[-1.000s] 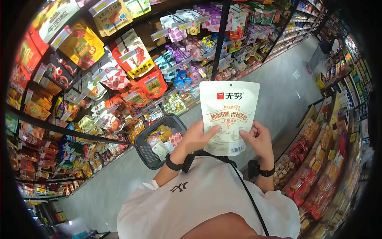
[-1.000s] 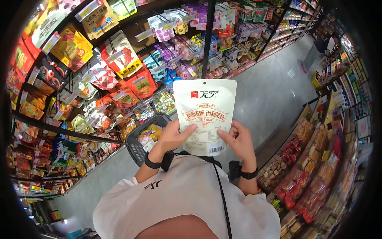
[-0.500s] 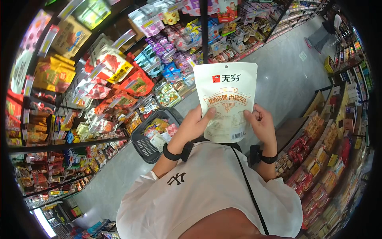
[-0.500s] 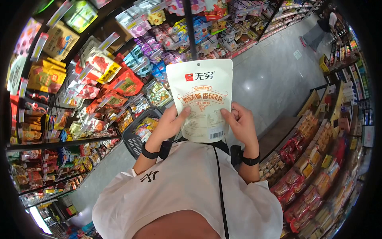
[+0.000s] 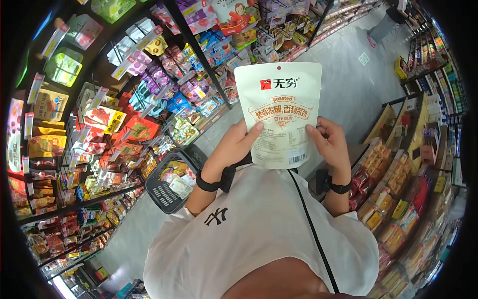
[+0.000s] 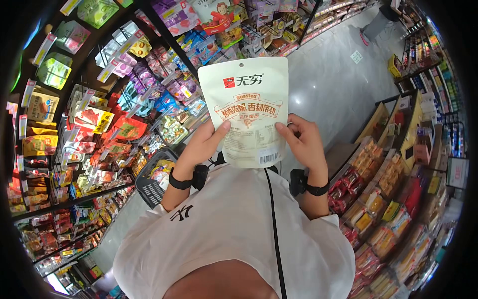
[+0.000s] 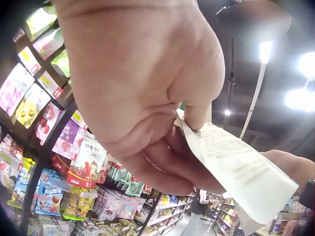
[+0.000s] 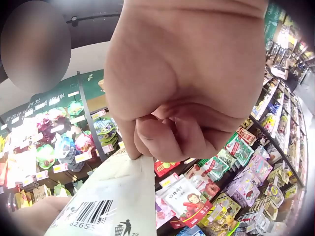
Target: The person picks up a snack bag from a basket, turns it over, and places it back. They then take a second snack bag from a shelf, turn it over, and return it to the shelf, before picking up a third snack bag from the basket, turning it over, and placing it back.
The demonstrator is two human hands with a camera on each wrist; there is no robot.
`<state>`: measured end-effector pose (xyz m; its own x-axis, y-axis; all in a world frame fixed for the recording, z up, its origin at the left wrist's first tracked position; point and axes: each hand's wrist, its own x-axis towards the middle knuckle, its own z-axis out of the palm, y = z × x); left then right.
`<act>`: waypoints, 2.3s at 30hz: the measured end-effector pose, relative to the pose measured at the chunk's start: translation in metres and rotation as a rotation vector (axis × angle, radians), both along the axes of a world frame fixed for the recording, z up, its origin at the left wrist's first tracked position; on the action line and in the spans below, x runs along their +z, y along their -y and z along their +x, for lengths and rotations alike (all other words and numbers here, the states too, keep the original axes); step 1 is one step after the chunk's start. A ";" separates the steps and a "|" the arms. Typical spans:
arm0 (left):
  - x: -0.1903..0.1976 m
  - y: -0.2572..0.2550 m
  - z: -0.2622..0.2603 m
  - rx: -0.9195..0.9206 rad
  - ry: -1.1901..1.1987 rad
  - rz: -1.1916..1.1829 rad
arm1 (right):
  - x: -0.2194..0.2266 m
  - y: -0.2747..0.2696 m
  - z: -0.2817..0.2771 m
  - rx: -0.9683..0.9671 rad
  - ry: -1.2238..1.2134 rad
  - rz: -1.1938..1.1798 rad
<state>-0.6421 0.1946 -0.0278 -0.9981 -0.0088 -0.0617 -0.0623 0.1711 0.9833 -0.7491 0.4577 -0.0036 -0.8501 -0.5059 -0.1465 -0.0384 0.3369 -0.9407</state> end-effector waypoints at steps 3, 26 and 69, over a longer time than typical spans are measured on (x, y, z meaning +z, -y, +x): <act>0.000 0.001 -0.026 0.013 0.034 0.037 | 0.002 0.004 -0.028 0.009 0.023 -0.005; -0.003 0.062 -0.214 0.273 0.023 -0.026 | -0.010 0.091 -0.255 0.258 0.033 -0.086; -0.013 -0.189 0.063 1.335 0.041 -0.173 | -0.070 0.082 -0.109 1.258 0.589 -0.203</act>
